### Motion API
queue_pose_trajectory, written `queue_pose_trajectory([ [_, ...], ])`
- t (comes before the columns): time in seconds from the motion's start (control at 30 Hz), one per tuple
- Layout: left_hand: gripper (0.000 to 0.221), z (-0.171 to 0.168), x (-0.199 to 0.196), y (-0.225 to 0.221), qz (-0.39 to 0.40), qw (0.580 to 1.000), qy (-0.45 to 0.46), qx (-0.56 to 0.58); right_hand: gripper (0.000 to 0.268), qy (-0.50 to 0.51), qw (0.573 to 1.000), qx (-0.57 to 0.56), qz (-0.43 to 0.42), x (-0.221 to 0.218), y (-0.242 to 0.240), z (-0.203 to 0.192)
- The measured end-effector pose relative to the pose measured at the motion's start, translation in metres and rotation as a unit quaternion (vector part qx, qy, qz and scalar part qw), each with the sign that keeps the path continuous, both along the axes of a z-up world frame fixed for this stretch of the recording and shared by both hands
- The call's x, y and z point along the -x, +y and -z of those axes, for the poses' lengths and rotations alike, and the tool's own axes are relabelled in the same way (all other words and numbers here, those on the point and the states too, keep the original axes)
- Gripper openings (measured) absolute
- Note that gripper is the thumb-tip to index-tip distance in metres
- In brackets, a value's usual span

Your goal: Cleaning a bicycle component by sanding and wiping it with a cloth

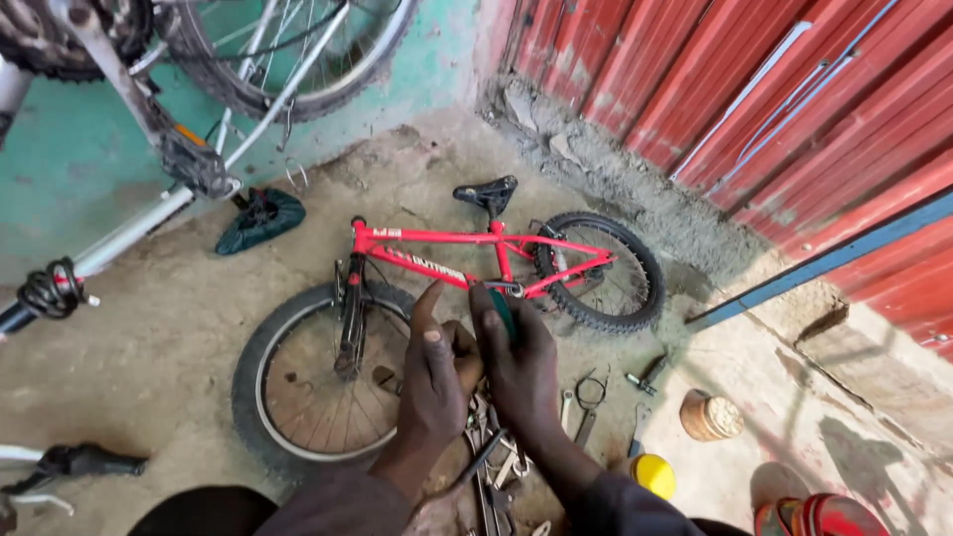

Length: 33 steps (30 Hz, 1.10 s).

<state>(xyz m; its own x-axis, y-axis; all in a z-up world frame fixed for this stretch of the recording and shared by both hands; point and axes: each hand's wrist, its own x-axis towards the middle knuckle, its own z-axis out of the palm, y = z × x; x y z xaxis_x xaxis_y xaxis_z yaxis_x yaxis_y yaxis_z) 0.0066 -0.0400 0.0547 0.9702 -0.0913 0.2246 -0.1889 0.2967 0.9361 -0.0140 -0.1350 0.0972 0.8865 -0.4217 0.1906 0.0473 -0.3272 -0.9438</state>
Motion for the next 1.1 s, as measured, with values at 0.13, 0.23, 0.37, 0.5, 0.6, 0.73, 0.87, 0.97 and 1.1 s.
queue_pose_trajectory([
  [0.13,0.079,0.011,-0.011,-0.002,-0.038,0.997,0.028,0.058,0.024,-0.012,0.993,-0.119,-0.007,0.002,0.001,0.007],
  [0.23,0.084,0.015,-0.02,-0.001,-0.074,0.99,0.12,0.029,0.042,0.046,0.918,-0.394,0.012,0.002,0.003,-0.004],
  [0.37,0.083,0.028,-0.02,-0.001,-0.068,0.992,0.109,-0.007,0.038,0.095,0.937,-0.335,-0.025,0.018,0.005,-0.009],
  [0.5,0.068,0.025,-0.016,-0.002,-0.016,0.992,0.126,-0.015,0.04,0.12,0.912,-0.392,0.009,0.025,0.014,-0.009],
  [0.6,0.056,0.023,-0.008,-0.005,-0.097,0.977,0.082,-0.168,0.018,0.035,0.901,-0.432,0.006,0.019,-0.003,0.041],
  [0.73,0.06,0.058,-0.009,-0.02,-0.155,0.959,0.116,-0.206,0.018,-0.007,0.888,-0.458,0.033,0.015,-0.004,0.021],
  [0.87,0.073,0.016,-0.009,-0.012,-0.074,0.9,0.424,-0.069,0.022,-0.06,0.893,-0.445,0.027,0.015,-0.004,0.036],
  [0.97,0.068,0.035,-0.008,-0.018,0.093,0.859,0.478,0.16,0.022,-0.093,0.921,-0.376,-0.031,0.021,-0.008,0.049],
  [1.1,0.05,0.027,-0.027,-0.019,0.023,0.812,0.476,0.338,0.037,-0.081,0.98,-0.171,-0.055,0.027,0.005,0.025],
])
